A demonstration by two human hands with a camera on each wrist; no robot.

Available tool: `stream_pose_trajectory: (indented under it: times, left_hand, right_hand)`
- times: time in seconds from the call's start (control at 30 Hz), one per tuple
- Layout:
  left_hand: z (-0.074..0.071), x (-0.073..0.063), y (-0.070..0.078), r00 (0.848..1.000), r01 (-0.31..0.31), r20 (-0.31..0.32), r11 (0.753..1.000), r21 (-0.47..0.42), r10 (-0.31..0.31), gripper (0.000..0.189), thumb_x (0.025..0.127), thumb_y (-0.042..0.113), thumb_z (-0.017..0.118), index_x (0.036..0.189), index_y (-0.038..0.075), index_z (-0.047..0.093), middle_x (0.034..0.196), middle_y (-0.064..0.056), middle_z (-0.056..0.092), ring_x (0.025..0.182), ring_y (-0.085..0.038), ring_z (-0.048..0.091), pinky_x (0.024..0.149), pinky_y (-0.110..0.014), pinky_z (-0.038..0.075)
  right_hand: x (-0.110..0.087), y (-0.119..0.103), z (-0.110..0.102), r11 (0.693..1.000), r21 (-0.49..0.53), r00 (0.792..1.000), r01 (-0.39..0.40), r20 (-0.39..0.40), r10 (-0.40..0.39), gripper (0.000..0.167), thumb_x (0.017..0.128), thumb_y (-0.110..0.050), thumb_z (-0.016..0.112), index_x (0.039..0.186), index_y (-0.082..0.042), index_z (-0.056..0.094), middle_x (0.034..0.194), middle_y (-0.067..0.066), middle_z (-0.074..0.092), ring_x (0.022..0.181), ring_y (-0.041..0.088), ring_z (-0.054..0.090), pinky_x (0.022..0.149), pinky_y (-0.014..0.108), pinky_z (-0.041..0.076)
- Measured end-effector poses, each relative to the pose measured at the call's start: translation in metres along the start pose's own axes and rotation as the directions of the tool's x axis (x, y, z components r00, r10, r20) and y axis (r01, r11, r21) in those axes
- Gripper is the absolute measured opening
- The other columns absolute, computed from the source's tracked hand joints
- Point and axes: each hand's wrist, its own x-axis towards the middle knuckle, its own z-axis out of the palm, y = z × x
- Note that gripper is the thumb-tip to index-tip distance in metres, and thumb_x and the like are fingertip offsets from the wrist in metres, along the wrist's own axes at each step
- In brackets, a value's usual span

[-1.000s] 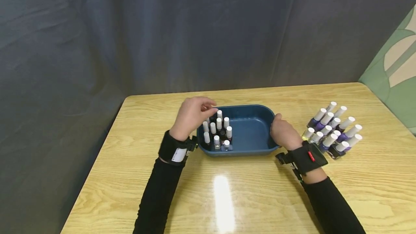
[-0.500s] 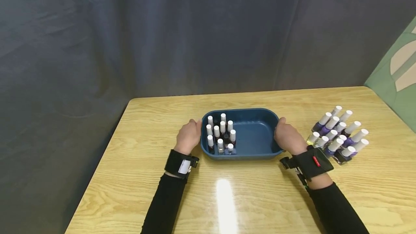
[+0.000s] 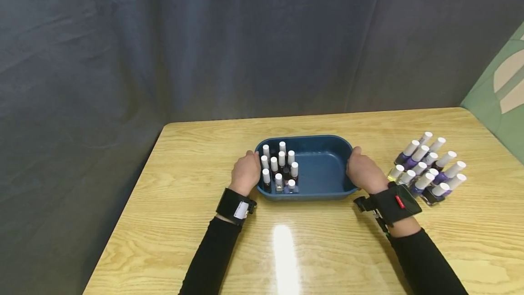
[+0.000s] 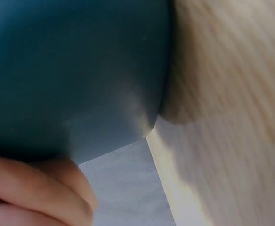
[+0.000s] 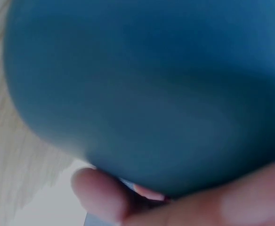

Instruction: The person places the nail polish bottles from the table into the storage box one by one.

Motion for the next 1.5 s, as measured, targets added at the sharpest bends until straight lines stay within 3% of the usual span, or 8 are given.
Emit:
stream_pose_trajectory:
  times: [0.23, 0.57, 0.8, 0.93, 1.07, 1.17, 1.3, 1.5]
  left_hand:
    - [0.004, 0.002, 0.007, 1.0, 0.001, 0.024, 1.0, -0.017, 0.0, 0.039, 0.101, 0.026, 0.03, 0.098, -0.003, 0.057, 0.087, -0.025, 0.065, 0.082, -0.039, 0.065, 0.062, -0.048, 0.05]
    - [0.003, 0.005, 0.009, 0.999, -0.032, 0.043, 0.999, -0.027, 0.033, 0.041, 0.101, 0.027, 0.029, 0.1, -0.004, 0.057, 0.09, -0.025, 0.065, 0.084, -0.039, 0.064, 0.063, -0.048, 0.05]
    - [0.0, -0.001, -0.001, 0.998, -0.006, 0.055, 0.999, -0.032, 0.007, 0.043, 0.101, 0.027, 0.028, 0.1, -0.005, 0.056, 0.089, -0.026, 0.065, 0.083, -0.04, 0.064, 0.061, -0.048, 0.049]
    - [-0.002, -0.001, -0.003, 0.998, -0.02, 0.058, 0.999, -0.032, 0.022, 0.043, 0.101, 0.027, 0.028, 0.099, -0.006, 0.056, 0.086, -0.026, 0.065, 0.08, -0.04, 0.064, 0.059, -0.047, 0.049]
    - [-0.004, 0.0, -0.004, 0.998, -0.03, 0.053, 0.999, -0.033, 0.032, 0.043, 0.101, 0.026, 0.028, 0.097, -0.006, 0.056, 0.082, -0.026, 0.064, 0.078, -0.039, 0.064, 0.057, -0.047, 0.049]
    - [-0.005, -0.001, -0.005, 0.998, -0.029, 0.05, 0.999, -0.031, 0.031, 0.043, 0.101, 0.026, 0.028, 0.096, -0.006, 0.056, 0.082, -0.026, 0.064, 0.077, -0.039, 0.064, 0.057, -0.046, 0.049]
    - [-0.004, -0.002, -0.005, 0.998, -0.03, 0.056, 0.998, -0.046, 0.033, 0.044, 0.101, 0.027, 0.028, 0.097, -0.006, 0.057, 0.084, -0.026, 0.064, 0.079, -0.039, 0.064, 0.057, -0.046, 0.049]
    - [-0.004, -0.004, -0.01, 0.998, -0.026, 0.052, 0.998, -0.06, 0.029, 0.045, 0.101, 0.027, 0.027, 0.097, -0.006, 0.058, 0.085, -0.025, 0.064, 0.078, -0.038, 0.064, 0.056, -0.045, 0.049]
  right_hand:
    - [-0.007, 0.005, -0.001, 1.0, -0.008, 0.997, 0.007, -0.082, -0.007, 0.029, 0.094, -0.007, 0.028, 0.107, 0.019, 0.028, 0.063, 0.025, 0.055, 0.051, 0.029, 0.056, 0.046, 0.036, 0.042]
    - [-0.013, 0.007, -0.006, 0.999, -0.028, 0.984, 0.044, -0.174, -0.048, 0.022, 0.094, -0.007, 0.036, 0.097, 0.015, 0.033, 0.064, 0.025, 0.055, 0.051, 0.029, 0.055, 0.047, 0.038, 0.042]
    - [-0.01, 0.002, -0.004, 1.0, -0.004, 0.994, 0.022, -0.105, -0.023, 0.042, 0.095, -0.023, 0.047, 0.108, 0.016, 0.038, 0.078, 0.028, 0.058, 0.064, 0.03, 0.059, 0.056, 0.04, 0.045]
    - [-0.013, 0.003, -0.012, 0.999, 0.026, 0.997, 0.02, -0.077, -0.018, 0.048, 0.096, -0.034, 0.047, 0.106, 0.013, 0.043, 0.07, 0.021, 0.058, 0.055, 0.026, 0.06, 0.054, 0.037, 0.044]
    - [-0.024, 0.004, -0.032, 0.999, 0.042, 0.997, 0.026, -0.069, -0.023, 0.049, 0.097, -0.037, 0.042, 0.107, 0.01, 0.049, 0.063, 0.012, 0.058, 0.047, 0.018, 0.056, 0.049, 0.031, 0.041]
    - [-0.039, 0.006, -0.053, 0.999, 0.011, 0.988, 0.053, -0.147, -0.051, 0.043, 0.096, -0.033, 0.046, 0.108, 0.007, 0.058, 0.065, 0.009, 0.063, 0.051, 0.015, 0.055, 0.05, 0.029, 0.04]
    - [-0.063, 0.018, -0.076, 0.997, -0.012, 0.958, 0.079, -0.274, -0.079, 0.027, 0.091, -0.021, 0.055, 0.099, 0.003, 0.066, 0.076, 0.015, 0.068, 0.059, 0.019, 0.058, 0.051, 0.029, 0.04]
    - [-0.094, 0.041, -0.095, 1.0, 0.016, 0.932, 0.027, -0.363, -0.019, 0.017, 0.085, -0.011, 0.061, 0.093, 0.003, 0.068, 0.086, 0.022, 0.067, 0.065, 0.024, 0.058, 0.053, 0.027, 0.038]
